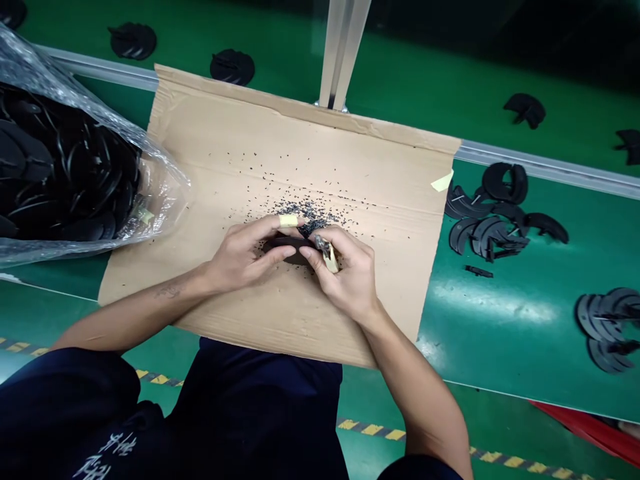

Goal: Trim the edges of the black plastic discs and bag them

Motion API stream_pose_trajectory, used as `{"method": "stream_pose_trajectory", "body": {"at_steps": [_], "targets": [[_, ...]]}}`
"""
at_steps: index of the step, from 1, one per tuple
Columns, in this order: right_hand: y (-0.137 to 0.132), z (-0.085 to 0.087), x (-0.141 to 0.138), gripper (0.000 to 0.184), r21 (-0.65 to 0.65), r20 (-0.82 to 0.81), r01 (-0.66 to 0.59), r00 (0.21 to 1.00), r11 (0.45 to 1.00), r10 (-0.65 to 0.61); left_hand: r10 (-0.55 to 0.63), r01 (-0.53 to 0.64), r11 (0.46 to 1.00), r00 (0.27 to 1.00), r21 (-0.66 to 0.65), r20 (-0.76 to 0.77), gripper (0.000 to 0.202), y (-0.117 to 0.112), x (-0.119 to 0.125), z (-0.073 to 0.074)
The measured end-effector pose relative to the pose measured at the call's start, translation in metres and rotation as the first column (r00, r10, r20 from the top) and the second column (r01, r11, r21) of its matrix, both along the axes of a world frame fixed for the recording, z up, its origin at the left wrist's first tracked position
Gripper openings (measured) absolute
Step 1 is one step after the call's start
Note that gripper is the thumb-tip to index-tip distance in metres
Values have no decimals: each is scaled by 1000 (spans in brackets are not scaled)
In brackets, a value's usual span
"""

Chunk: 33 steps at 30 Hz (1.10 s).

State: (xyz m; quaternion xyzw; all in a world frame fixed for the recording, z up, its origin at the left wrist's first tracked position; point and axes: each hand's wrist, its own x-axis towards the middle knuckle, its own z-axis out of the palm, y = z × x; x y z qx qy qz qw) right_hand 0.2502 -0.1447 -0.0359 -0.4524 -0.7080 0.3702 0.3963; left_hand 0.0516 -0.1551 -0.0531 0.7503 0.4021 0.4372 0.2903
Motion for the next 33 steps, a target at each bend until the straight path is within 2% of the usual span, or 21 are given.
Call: {"method": "stream_pose_trajectory", "body": {"at_steps": [3,5,7,10,14,22,27,33], "targets": [[-1,-3,0,10,145,-47,-9,999,989,16,31,-21,997,989,-71,142,27,2,0,3],[-2,-6,0,7,246,-58,-30,997,969,46,14,-15,1000,983,2,181,27,4,-1,5],[-2,-9,-1,12,321,-56,-49,996,946,71,-16,-3,995,981,100,191,30,6,-2,6],[-3,-11,-1,19,363,-40,-56,996,930,75,-39,11,984,986,176,159,31,7,-4,4],[-3,-10,-1,21,378,-14,-71,997,923,82,-36,4,973,990,230,133,28,7,-5,5],[-3,-9,1,16,337,1,-102,994,936,108,-48,28,974,995,223,86,21,5,-8,13],[-2,-10,0,15,323,-70,-139,983,936,170,21,-34,979,998,199,64,20,4,-8,14],[-4,-9,-2,10,230,-104,-84,988,970,111,-65,52,988,994,145,87,28,6,-6,10]]}}
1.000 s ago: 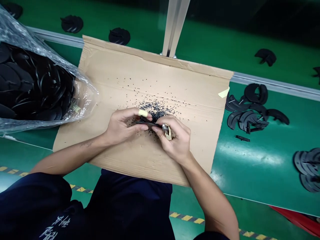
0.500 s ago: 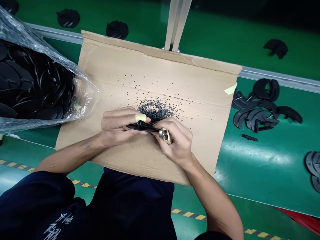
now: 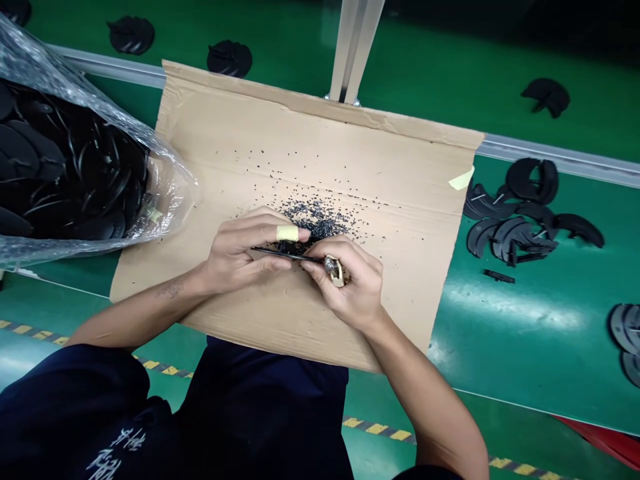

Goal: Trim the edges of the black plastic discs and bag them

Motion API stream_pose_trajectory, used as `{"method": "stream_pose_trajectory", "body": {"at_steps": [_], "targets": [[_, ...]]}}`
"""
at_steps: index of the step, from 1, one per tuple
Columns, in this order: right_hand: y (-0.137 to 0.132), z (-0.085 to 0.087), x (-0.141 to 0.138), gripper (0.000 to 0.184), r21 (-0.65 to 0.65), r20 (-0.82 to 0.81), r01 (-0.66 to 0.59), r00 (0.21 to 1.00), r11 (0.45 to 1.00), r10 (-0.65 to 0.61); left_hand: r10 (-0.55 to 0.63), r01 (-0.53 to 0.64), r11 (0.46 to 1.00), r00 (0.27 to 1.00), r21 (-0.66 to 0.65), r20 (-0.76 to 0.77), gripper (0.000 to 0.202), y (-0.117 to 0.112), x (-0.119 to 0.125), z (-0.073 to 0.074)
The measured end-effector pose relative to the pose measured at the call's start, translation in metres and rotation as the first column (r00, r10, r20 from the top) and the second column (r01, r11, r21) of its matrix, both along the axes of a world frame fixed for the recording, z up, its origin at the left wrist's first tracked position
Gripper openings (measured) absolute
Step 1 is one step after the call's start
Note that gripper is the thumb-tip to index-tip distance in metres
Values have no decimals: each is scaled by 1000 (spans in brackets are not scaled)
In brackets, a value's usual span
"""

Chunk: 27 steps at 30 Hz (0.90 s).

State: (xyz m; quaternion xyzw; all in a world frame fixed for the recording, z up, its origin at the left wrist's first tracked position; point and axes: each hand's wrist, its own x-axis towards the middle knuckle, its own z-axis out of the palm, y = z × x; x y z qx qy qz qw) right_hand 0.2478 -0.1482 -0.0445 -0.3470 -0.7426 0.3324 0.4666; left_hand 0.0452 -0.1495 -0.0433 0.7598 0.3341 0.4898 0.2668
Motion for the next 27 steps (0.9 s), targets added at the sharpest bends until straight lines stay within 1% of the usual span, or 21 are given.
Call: {"method": "stream_pose_trajectory", "body": {"at_steps": [2,5,7,9,11,12,14,16,18,20,22,23,25,27], "targets": [[0,0,0,9,-38,-5,19,1000,999,-19,-4,5,998,1000,-68,14,31,-2,0,0],[1,0,1,9,-53,1,34,999,998,-34,58,-54,991,998,-122,35,28,-5,1,1],[2,0,2,12,-22,11,38,999,999,-37,80,-77,993,997,-92,23,22,-4,0,1],[3,1,2,18,35,20,32,999,999,-33,70,-70,997,998,-41,1,17,-3,0,-1],[4,1,3,22,72,32,29,999,997,-32,60,-60,998,998,-2,-17,16,-1,0,-3],[4,1,4,23,68,40,31,999,997,-34,62,-62,998,998,3,-26,18,-1,0,-4],[5,2,6,24,12,54,47,997,999,-47,75,-76,997,996,-6,-47,21,-1,0,-4],[6,4,11,30,-66,99,58,994,996,-51,92,-94,995,994,-22,-64,23,-1,-1,-3],[7,6,17,39,-111,166,41,986,993,-22,106,-108,994,992,-24,-70,23,-1,-1,-1],[9,9,22,47,-116,223,-11,974,993,37,122,-124,992,990,-16,-74,22,-1,0,1],[11,12,25,51,-104,249,-57,965,993,81,136,-137,991,988,-4,-78,21,0,0,3],[12,12,26,52,-91,256,-58,963,994,80,142,-143,990,987,1,-80,20,0,0,3],[14,13,28,49,-34,270,-14,963,999,22,151,-150,989,986,8,-78,18,1,0,3],[17,13,28,45,64,304,34,951,997,-52,153,-153,988,986,6,-68,17,1,-1,2]]}}
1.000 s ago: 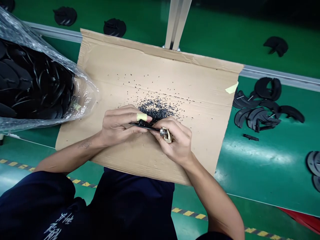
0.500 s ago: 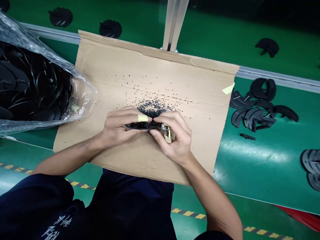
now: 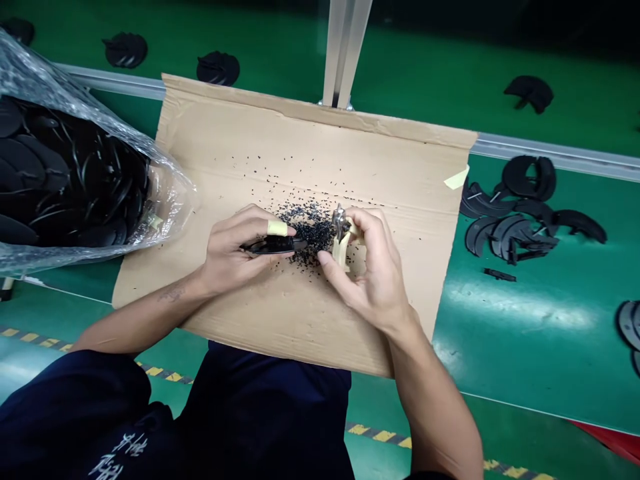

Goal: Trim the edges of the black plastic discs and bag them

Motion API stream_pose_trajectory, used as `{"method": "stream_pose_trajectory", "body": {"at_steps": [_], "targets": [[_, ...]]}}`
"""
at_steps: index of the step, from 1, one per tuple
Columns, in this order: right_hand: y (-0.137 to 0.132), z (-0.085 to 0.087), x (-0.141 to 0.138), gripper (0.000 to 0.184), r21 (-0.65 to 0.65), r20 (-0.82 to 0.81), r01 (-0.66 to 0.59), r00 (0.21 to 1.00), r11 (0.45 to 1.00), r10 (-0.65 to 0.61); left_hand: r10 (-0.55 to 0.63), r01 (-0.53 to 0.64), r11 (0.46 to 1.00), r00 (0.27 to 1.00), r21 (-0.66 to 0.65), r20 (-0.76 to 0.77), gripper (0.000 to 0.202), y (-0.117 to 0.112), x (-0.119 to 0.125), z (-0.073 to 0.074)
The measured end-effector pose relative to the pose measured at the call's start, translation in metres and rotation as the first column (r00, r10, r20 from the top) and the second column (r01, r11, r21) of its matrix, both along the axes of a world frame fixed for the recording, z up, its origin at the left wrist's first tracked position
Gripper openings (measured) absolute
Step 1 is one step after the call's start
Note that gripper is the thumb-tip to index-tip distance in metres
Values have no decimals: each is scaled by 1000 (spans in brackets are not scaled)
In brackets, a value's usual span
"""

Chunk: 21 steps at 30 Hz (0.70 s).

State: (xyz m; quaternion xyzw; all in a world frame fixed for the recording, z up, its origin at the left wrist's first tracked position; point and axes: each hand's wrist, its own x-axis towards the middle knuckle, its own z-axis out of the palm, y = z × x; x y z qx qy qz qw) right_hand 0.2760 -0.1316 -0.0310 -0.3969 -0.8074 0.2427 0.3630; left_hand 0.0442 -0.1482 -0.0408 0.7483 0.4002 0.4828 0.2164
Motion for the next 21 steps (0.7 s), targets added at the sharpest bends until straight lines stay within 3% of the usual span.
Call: {"method": "stream_pose_trajectory", "body": {"at_steps": [5,13,21], "targets": [[4,-1,0,47,156,140,-55,990,986,33,-11,11,1000,999,-4,37,17,1,-1,0],[0,-1,-2,51,143,108,-181,980,973,167,-61,59,998,994,27,90,21,2,-2,-2],[1,-3,-1,51,223,197,-146,975,964,102,-84,78,994,993,72,86,19,3,-4,-4]]}}
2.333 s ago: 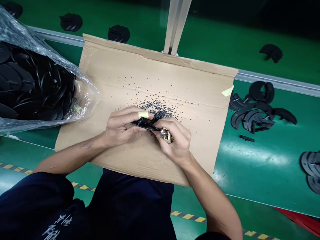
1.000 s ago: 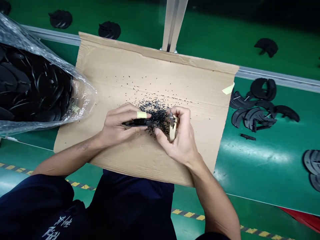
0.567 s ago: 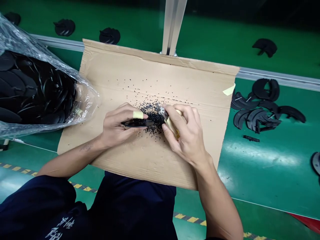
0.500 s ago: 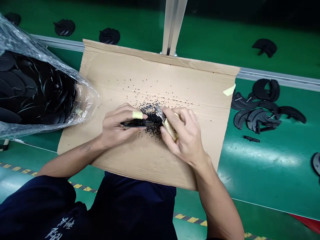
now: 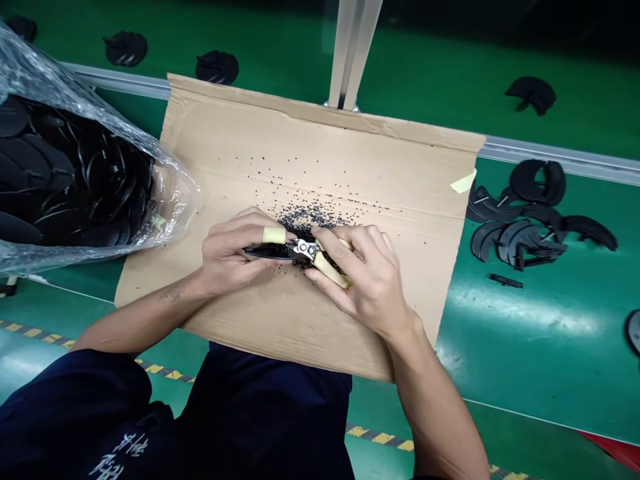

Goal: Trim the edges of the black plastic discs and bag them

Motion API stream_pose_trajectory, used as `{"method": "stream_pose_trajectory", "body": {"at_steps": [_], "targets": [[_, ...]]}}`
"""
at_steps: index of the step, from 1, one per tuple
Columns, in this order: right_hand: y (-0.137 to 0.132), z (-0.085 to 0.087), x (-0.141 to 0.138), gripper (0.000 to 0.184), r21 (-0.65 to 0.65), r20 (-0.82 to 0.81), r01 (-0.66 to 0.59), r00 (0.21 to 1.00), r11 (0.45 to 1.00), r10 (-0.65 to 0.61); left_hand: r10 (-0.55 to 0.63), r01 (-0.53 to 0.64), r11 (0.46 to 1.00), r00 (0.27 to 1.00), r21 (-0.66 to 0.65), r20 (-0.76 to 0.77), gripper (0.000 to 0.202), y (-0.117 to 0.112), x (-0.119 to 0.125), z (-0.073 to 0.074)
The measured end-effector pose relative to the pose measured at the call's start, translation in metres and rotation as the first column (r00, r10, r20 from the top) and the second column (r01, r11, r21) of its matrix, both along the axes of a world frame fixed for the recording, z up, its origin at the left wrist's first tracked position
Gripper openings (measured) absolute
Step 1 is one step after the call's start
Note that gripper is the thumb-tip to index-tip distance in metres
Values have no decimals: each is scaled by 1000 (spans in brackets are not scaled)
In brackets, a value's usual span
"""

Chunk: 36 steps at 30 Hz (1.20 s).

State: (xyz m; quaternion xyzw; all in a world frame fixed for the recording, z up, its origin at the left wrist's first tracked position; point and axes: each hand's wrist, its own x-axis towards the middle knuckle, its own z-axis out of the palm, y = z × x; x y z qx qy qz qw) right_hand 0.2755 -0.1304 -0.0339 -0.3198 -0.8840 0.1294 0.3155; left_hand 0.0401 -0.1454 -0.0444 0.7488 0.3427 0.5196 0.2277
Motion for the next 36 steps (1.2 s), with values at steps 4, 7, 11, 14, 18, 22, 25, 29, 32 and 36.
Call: {"method": "stream_pose_trajectory", "body": {"at_steps": [4,7,11,14,18,22,25,29,32,36], "targets": [[0,1,1,49,0,-1,0,1000,1000,0,-13,13,1000,1000,-5,-4,20,0,-1,0],[0,2,2,47,21,13,1,1000,1000,-2,-11,11,1000,1000,-6,15,21,0,0,0],[1,1,3,44,89,38,17,999,996,-21,-14,14,1000,999,-9,39,21,1,1,0],[2,1,4,44,124,41,28,999,992,-34,-27,27,1000,999,-4,36,21,1,1,-2],[2,1,4,42,189,62,55,996,980,-68,-24,24,1000,999,-7,26,23,1,3,-3],[2,1,2,40,245,61,57,995,968,-74,-25,26,1000,999,-11,35,22,1,3,-3],[1,2,2,38,263,73,60,994,963,-81,-33,34,999,998,-23,44,20,0,3,-3],[-1,2,3,31,220,75,60,994,974,-78,-40,42,998,998,-41,47,20,0,3,-4],[-1,0,3,30,126,12,33,999,991,-35,-46,48,998,998,-34,45,21,0,4,-1],[-2,-3,-1,32,-34,-118,13,993,999,-17,-16,17,999,1000,-37,16,24,0,4,2]]}}
